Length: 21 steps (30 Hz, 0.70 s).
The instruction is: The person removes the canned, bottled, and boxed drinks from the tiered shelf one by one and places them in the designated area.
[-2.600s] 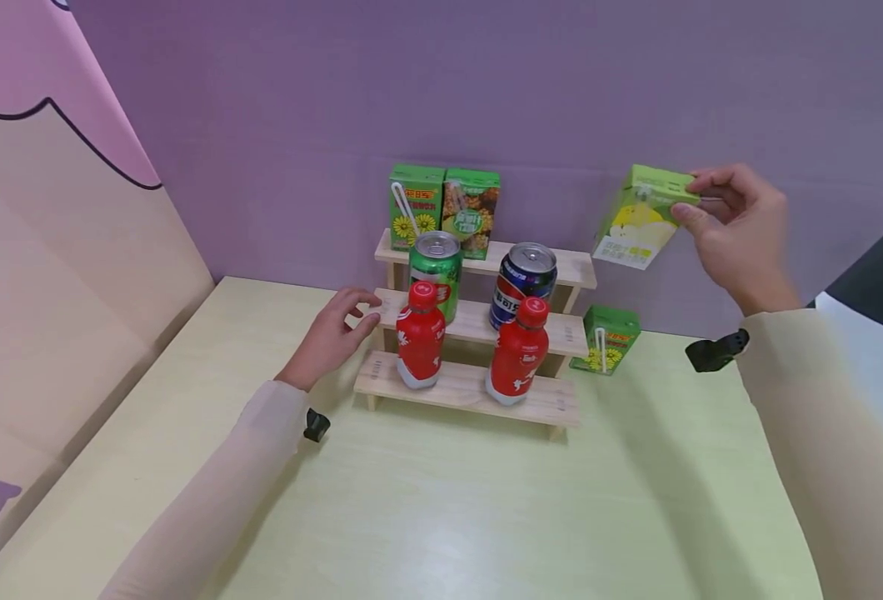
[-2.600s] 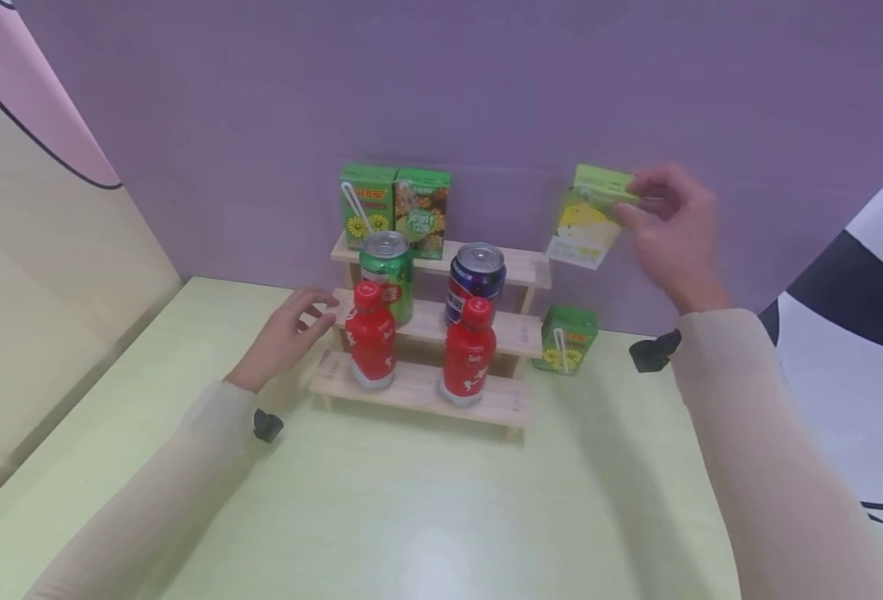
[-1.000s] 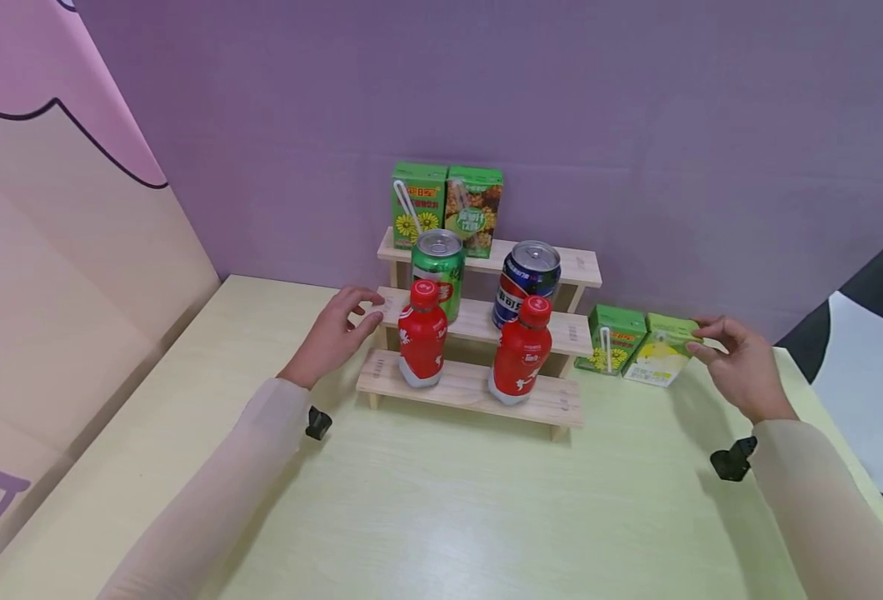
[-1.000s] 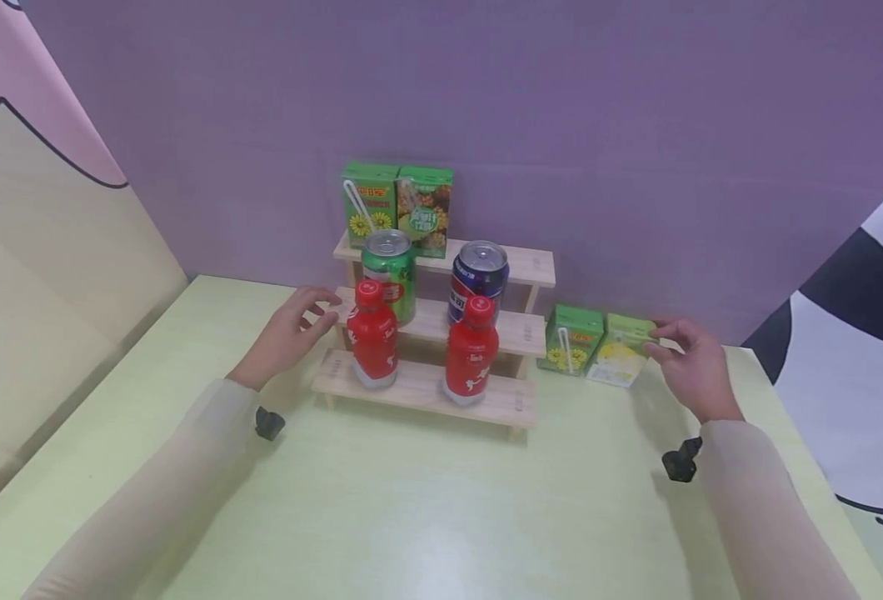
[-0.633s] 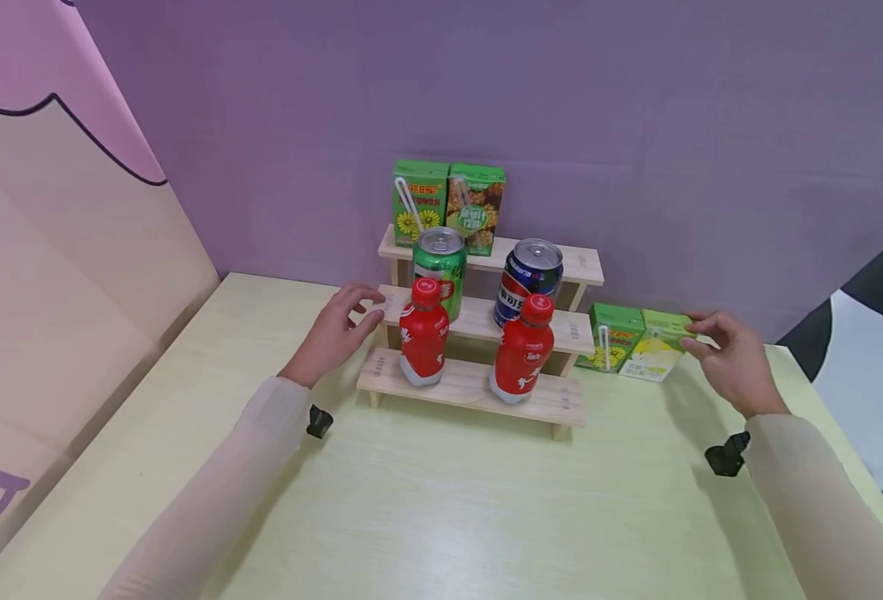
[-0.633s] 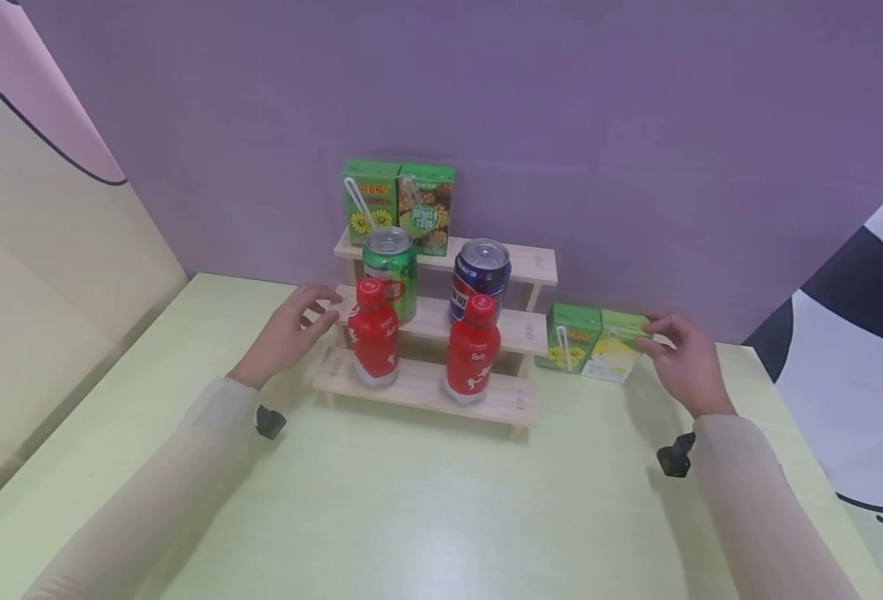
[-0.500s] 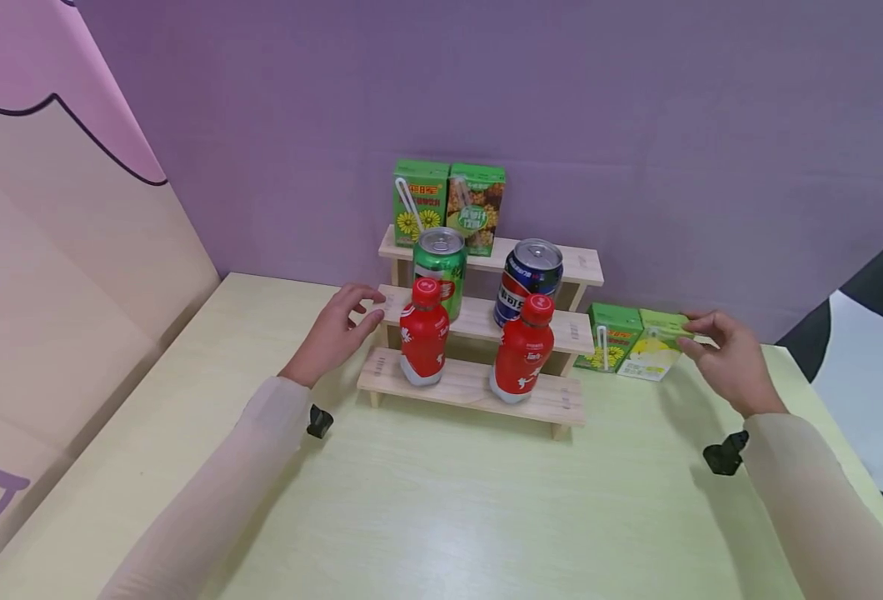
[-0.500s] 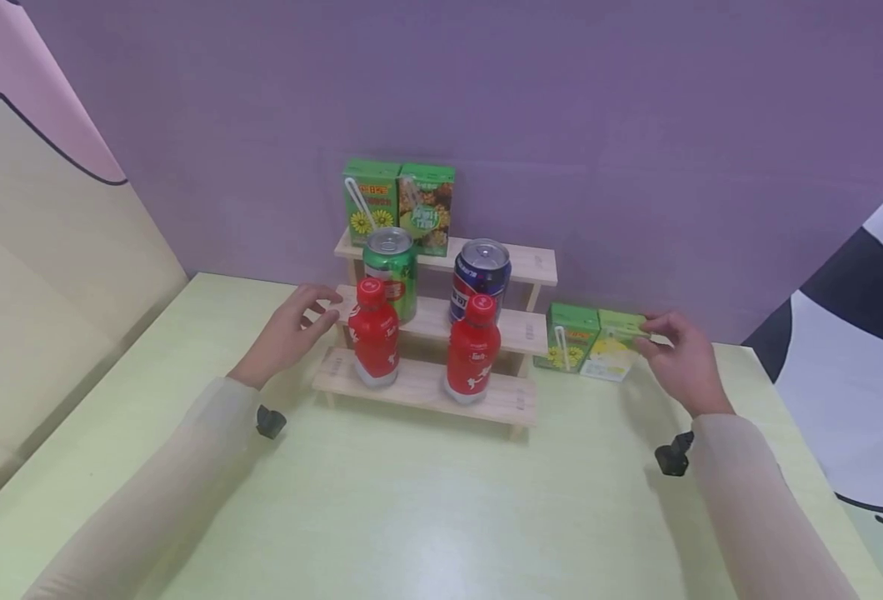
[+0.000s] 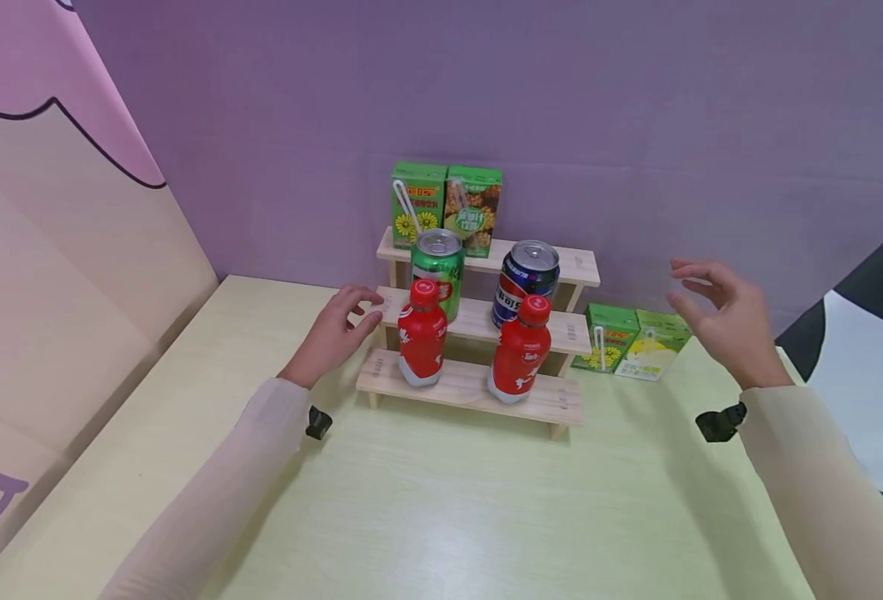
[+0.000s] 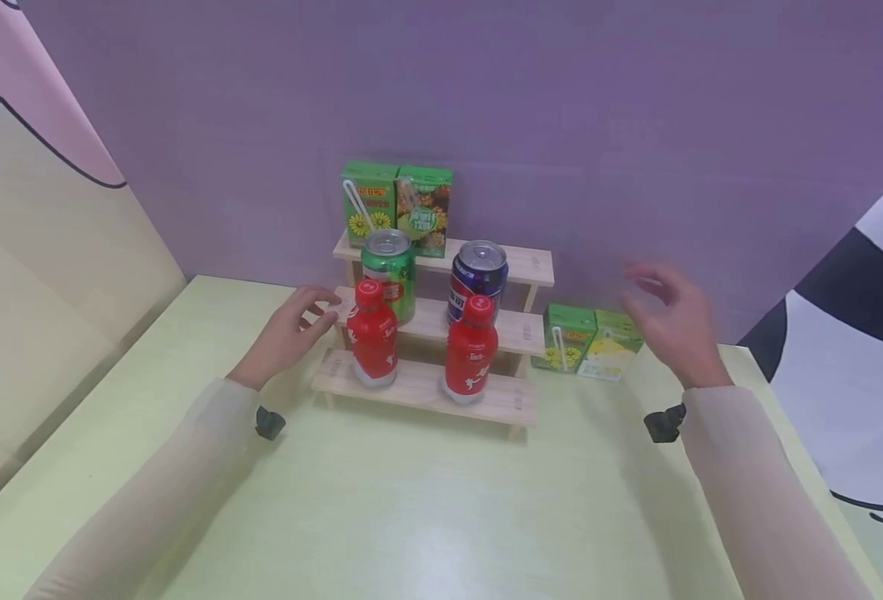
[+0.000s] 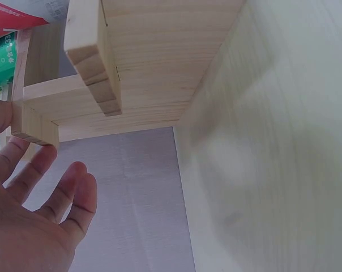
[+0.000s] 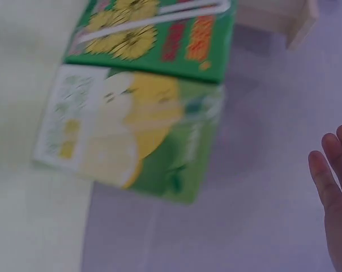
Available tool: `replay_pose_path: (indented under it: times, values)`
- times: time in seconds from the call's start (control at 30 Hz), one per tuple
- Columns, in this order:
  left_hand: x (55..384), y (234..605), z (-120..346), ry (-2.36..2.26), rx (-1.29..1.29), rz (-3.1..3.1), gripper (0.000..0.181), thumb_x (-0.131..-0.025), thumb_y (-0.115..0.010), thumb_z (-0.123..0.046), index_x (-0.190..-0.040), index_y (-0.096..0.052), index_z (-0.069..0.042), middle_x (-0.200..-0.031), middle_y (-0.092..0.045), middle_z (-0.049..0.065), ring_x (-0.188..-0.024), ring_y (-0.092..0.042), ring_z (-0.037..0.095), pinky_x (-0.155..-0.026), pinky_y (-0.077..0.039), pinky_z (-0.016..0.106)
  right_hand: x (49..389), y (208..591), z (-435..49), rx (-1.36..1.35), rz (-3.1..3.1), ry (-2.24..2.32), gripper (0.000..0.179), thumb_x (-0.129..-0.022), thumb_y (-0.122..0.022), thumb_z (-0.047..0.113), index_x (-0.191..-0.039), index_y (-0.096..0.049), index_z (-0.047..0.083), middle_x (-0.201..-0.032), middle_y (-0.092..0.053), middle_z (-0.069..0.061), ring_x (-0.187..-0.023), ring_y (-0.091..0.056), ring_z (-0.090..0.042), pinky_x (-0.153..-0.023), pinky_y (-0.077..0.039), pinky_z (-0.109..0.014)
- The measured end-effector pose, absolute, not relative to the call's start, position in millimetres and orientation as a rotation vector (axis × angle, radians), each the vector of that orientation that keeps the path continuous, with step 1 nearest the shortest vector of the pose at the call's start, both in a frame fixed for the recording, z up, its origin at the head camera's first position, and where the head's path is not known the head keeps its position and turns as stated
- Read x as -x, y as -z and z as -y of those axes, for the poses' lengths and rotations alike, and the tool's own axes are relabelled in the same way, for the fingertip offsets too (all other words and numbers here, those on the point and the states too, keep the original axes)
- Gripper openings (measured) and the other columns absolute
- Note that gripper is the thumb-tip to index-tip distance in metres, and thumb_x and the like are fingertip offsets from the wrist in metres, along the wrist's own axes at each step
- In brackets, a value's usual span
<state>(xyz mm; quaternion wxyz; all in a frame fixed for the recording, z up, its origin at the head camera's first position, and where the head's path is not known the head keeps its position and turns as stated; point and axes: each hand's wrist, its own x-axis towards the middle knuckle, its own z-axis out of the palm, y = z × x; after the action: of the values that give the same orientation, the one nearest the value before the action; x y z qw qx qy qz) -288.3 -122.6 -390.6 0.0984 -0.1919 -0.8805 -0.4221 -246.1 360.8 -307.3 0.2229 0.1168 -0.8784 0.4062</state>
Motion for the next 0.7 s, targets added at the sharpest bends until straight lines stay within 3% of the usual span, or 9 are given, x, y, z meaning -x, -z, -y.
replay_pose_path:
  times: [0.27,0.7]
  values:
    - [288.1,389.6,122.5,1.248,0.567,2.611,0.028,-0.094,-0.059,-0.021,-0.12,-0.056,-0.011,-0.125,-0.049,0.006,-0.106,-0.05,0.025,-0.083,-0.049,0.037,256.6,273.4,-310.1,-0.481,2.453,-1.052,0.029,-0.09,-0.064,0.011,-0.118,-0.06,0.008,-0.132,-0.053,-0.003,-0.117,-0.051,-0.013,-0.096,-0.039,-0.021]
    - [286.8,388.4,122.5,1.258,0.556,2.611,0.028,-0.094,-0.06,-0.021,-0.12,-0.057,-0.01,-0.125,-0.049,0.006,-0.106,-0.05,0.024,-0.084,-0.049,0.038,287.9,228.1,-239.2,-0.655,2.537,-1.044,0.035,-0.09,-0.065,0.021,-0.124,-0.059,0.012,-0.13,-0.053,0.0,-0.117,-0.051,-0.028,-0.099,-0.04,-0.041]
